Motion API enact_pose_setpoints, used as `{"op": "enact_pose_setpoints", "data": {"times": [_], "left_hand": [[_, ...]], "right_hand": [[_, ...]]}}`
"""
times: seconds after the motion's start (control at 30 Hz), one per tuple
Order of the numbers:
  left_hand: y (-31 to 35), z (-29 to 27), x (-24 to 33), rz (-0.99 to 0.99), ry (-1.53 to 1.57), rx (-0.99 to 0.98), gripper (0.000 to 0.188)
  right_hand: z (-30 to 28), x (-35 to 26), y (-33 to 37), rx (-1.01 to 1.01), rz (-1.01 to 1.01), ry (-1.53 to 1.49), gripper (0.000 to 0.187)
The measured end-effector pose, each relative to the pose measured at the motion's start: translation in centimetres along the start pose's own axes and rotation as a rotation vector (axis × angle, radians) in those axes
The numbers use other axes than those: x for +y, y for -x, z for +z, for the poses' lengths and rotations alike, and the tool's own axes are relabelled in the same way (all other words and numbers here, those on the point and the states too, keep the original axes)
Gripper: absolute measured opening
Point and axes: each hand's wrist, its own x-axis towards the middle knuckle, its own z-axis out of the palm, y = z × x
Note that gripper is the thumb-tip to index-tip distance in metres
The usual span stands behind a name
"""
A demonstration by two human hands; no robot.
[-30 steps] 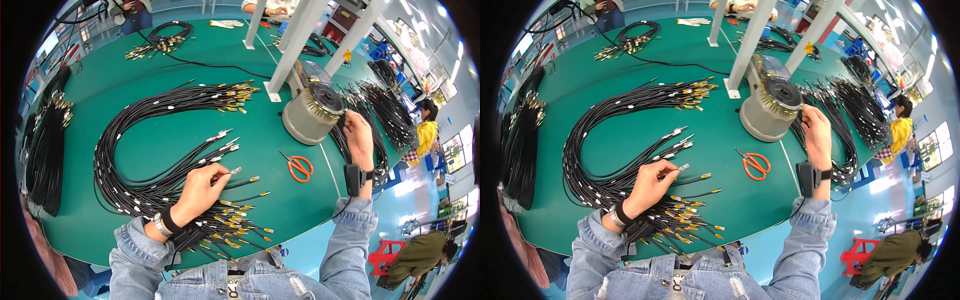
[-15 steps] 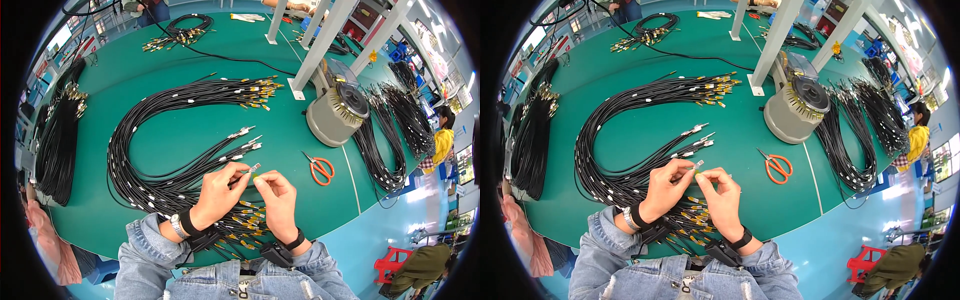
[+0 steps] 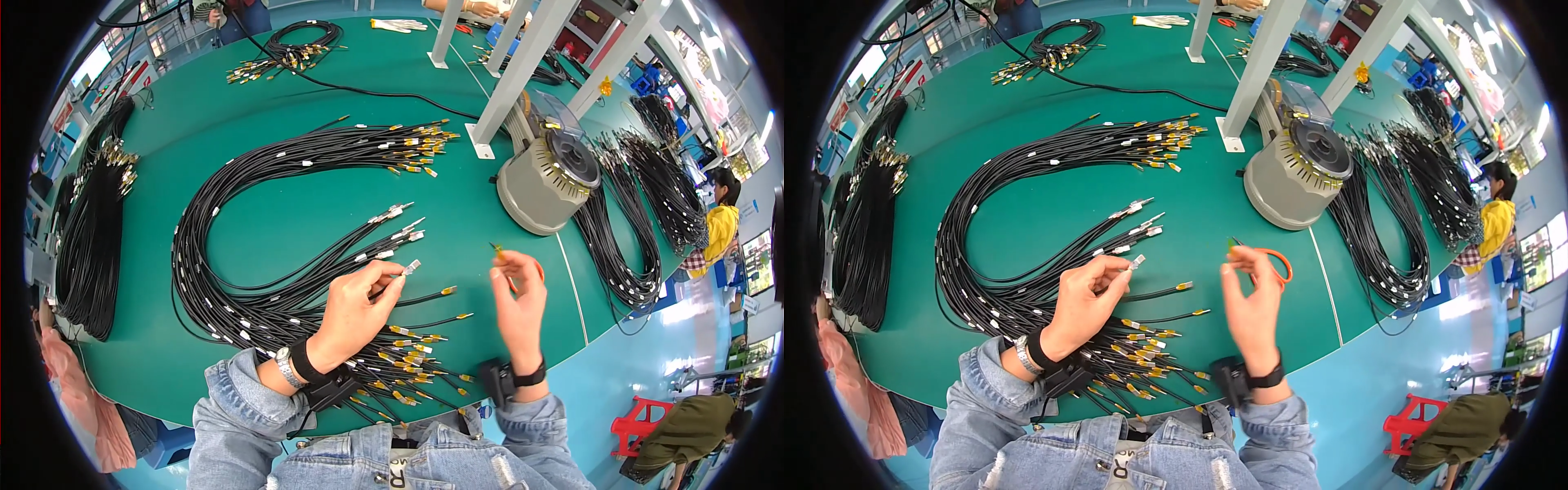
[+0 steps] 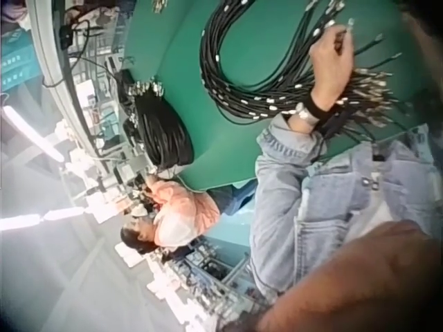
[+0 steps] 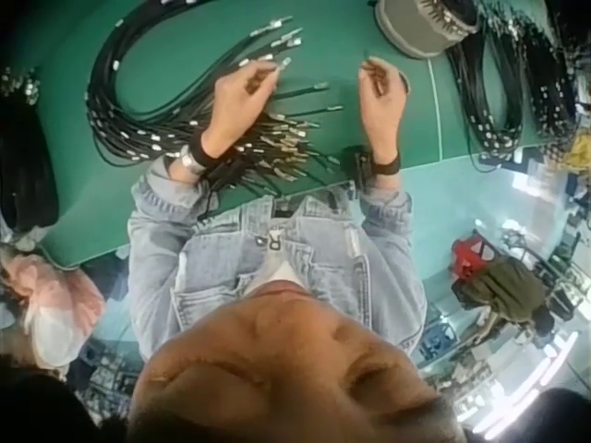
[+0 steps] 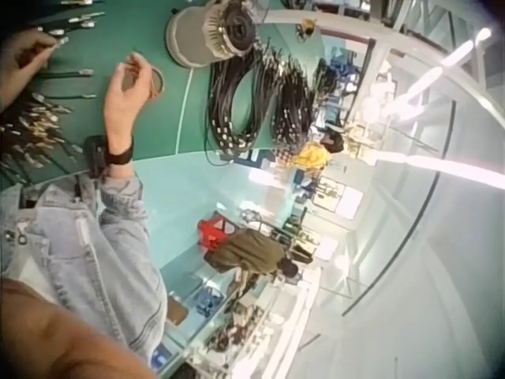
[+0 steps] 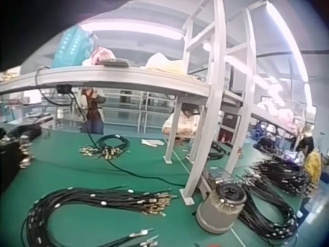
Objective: The person picks up a cable from a pile, peels a small yellow sticker from a sheet, and wraps it around the cable end by hand. After pressing the sticker firmly, they set the cable back onto the table and reach for another one.
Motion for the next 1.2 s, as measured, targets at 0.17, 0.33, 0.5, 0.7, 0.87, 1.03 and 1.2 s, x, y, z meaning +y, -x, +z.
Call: {"op": "enact_pose_setpoints", "data": {"times": [0.17,0.33,0.5,0.7,0.87,1.03,1.2], "left_hand": [[-0.5,0.1,0.8,-0.053,-0.073,-0.031,0.009],[-0.2,-0.1,0.1,-0.024,-0.102,-0.058,0.010],[-0.5,-1.1,0.5,-0.215,0.035,-0.234,0.016],[-0.3,-2.3,1.0,-0.327,0.071,-0.447,0.018],[0.2,-3.1,1.1,-0.399,0.243,-0.485,0.019],[-0.3,-4.3,2.0,-0.480,0.341,-0.612,0.023],[-0.7,-5.0,2.0,-0.526,0.400,-0.733,0.025]], "right_hand": [[-5.3,3.6,-1.8,-0.043,-0.222,0.680,0.042],[-6.5,4.4,-2.7,-0.259,-0.211,0.813,0.052],[-6.0,2.9,-3.2,-0.375,-0.052,0.653,0.063],[-3.7,-1.1,-1.5,-0.464,0.088,-0.094,0.070],[-2.7,-4.8,-0.8,-0.599,-0.361,0.242,0.076],[-1.5,-5.1,-1.5,-0.790,-0.760,0.472,0.081],[-0.7,-5.8,-2.2,-0.807,-0.843,0.588,0.077]]}}
